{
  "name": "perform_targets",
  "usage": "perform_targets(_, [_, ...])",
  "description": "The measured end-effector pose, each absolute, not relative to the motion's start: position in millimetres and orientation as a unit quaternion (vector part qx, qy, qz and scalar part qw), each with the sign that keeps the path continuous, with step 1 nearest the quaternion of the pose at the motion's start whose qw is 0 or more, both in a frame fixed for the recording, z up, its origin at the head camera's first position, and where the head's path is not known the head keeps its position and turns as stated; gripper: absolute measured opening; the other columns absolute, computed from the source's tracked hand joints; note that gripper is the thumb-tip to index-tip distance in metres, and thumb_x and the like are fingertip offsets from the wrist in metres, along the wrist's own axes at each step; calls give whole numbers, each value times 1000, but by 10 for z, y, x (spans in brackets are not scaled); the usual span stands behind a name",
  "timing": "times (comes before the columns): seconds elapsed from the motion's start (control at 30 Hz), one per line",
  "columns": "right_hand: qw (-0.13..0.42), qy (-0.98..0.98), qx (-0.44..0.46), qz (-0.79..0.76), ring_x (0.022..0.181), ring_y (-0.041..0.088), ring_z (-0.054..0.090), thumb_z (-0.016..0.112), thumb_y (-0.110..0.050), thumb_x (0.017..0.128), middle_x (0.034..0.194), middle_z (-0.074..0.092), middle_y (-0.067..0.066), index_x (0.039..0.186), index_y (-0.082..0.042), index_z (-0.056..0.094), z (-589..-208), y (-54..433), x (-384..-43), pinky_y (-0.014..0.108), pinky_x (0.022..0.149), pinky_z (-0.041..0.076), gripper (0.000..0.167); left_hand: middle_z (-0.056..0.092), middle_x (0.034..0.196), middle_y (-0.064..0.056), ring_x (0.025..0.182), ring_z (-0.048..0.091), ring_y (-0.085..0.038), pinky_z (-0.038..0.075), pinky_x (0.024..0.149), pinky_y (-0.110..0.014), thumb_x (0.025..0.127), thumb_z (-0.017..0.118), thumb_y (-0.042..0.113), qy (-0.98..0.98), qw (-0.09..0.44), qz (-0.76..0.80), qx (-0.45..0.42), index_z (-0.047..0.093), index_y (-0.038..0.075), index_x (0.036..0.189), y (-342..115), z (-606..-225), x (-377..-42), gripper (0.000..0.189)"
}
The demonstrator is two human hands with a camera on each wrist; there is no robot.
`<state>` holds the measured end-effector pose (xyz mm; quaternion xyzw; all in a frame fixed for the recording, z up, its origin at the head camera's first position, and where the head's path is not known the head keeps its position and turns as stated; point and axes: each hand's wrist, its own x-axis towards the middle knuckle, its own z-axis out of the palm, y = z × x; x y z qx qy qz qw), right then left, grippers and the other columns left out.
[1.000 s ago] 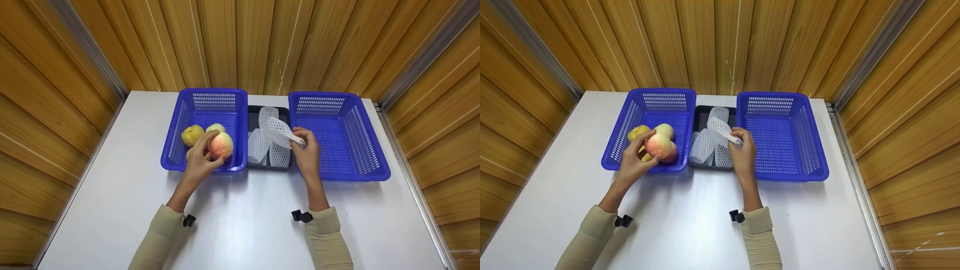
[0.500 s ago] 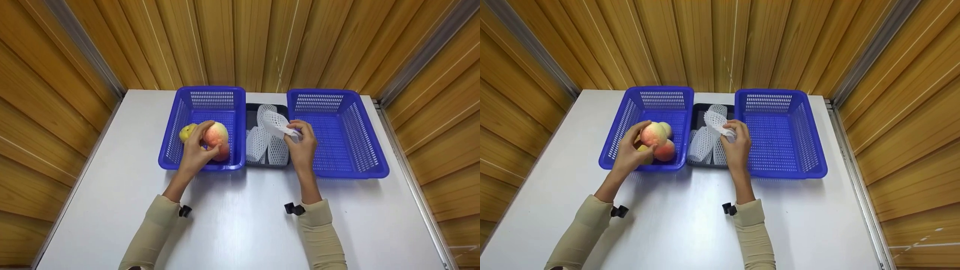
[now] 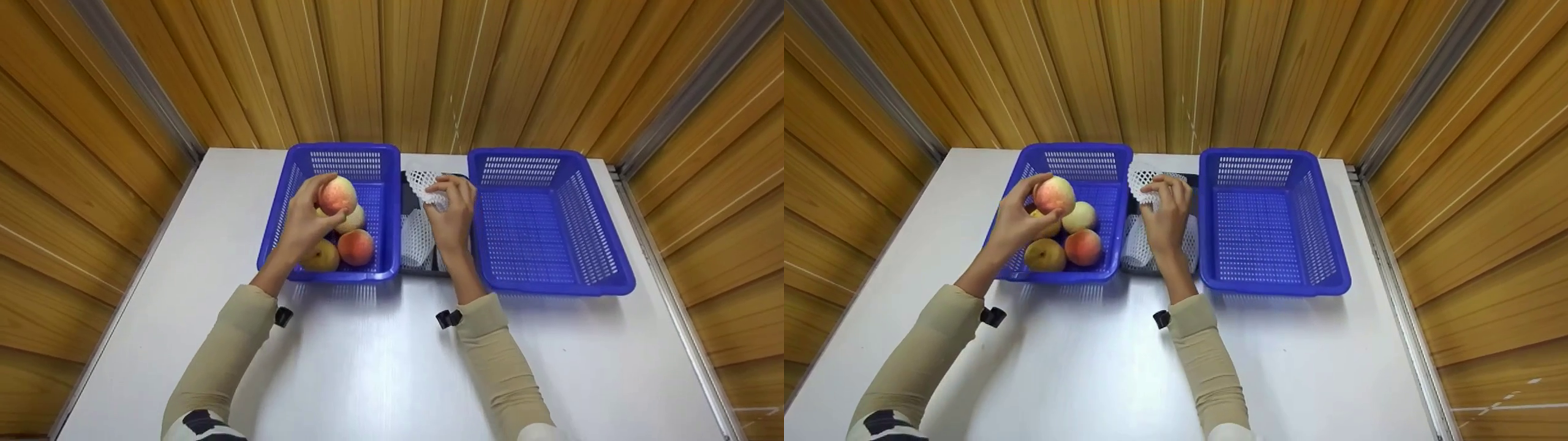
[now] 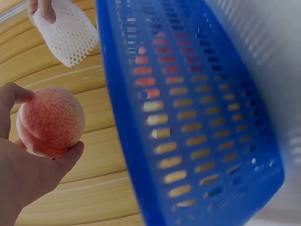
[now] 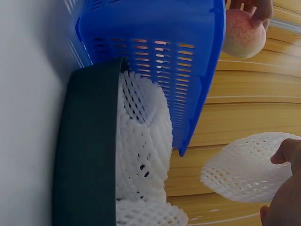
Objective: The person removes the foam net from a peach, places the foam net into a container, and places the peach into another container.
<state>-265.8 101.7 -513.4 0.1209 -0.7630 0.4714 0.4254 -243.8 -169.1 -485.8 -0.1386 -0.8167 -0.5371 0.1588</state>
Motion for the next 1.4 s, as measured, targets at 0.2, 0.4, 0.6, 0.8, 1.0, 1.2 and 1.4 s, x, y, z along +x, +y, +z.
perform_targets(0.2, [405, -812, 118, 402, 116, 33, 51, 70, 17, 69, 113, 65, 11, 84, -7, 71, -5240, 914, -2937, 47, 103, 39, 28, 59, 137, -15, 124, 56, -28, 45, 108, -44, 79, 83, 12, -855, 149, -477, -137, 59, 5, 138, -1717, -4762, -2780, 65])
perform_targets(0.4, [289, -895, 126, 316, 119, 30, 56, 67, 17, 73, 117, 66, 11, 88, -6, 71, -5419, 963, -3073, 47, 102, 44, 28, 62, 132, -16, 116, 59, -28, 50, 101, -41, 81, 82, 16, -866, 96, -482, -91, 57, 1, 138, -1659, -4652, -3145, 64])
perform_targets(0.6, [207, -935, 106, 267, 119, 30, 59, 63, 13, 77, 116, 69, 11, 94, -5, 73, -5563, 1031, -3024, 46, 100, 48, 27, 62, 130, -19, 113, 60, -30, 53, 97, -40, 82, 79, 20, -878, 69, -470, -65, 54, -1, 139, -1516, -4705, -3437, 65])
perform_targets(0.8, [49, -976, 108, 184, 130, 34, 54, 65, -4, 89, 126, 68, 16, 117, -2, 72, -5524, 1012, -2956, 46, 110, 44, 29, 61, 129, -24, 119, 56, -37, 48, 102, -50, 82, 74, 23, -921, 60, -382, -44, 55, -1, 137, -1457, -4833, -3633, 63])
perform_targets(1.0, [-92, -973, 169, 127, 137, 41, 46, 60, -10, 96, 141, 55, 26, 140, 4, 55, -5509, 973, -2895, 47, 117, 37, 46, 60, 128, -27, 120, 56, -42, 47, 104, -51, 84, 70, 18, -944, 22, -327, -33, 55, -5, 133, -1487, -5013, -3707, 56])
perform_targets(1.2, [-145, -963, 184, 134, 144, 42, 37, 59, -9, 97, 148, 50, 24, 148, 1, 49, -5511, 936, -2900, 47, 122, 30, 53, 60, 126, -25, 116, 57, -40, 47, 104, -50, 84, 70, 12, -946, -33, -322, 34, 55, -4, 130, -1607, -5146, -3661, 52])
perform_targets(1.4, [-137, -963, 188, 139, 143, 42, 39, 61, -10, 95, 147, 51, 24, 147, 1, 50, -5540, 949, -2919, 47, 121, 30, 54, 55, 125, -21, 109, 51, -34, 46, 101, -49, 85, 68, 8, -937, -109, -323, 69, 52, 1, 131, -1642, -5198, -3593, 49])
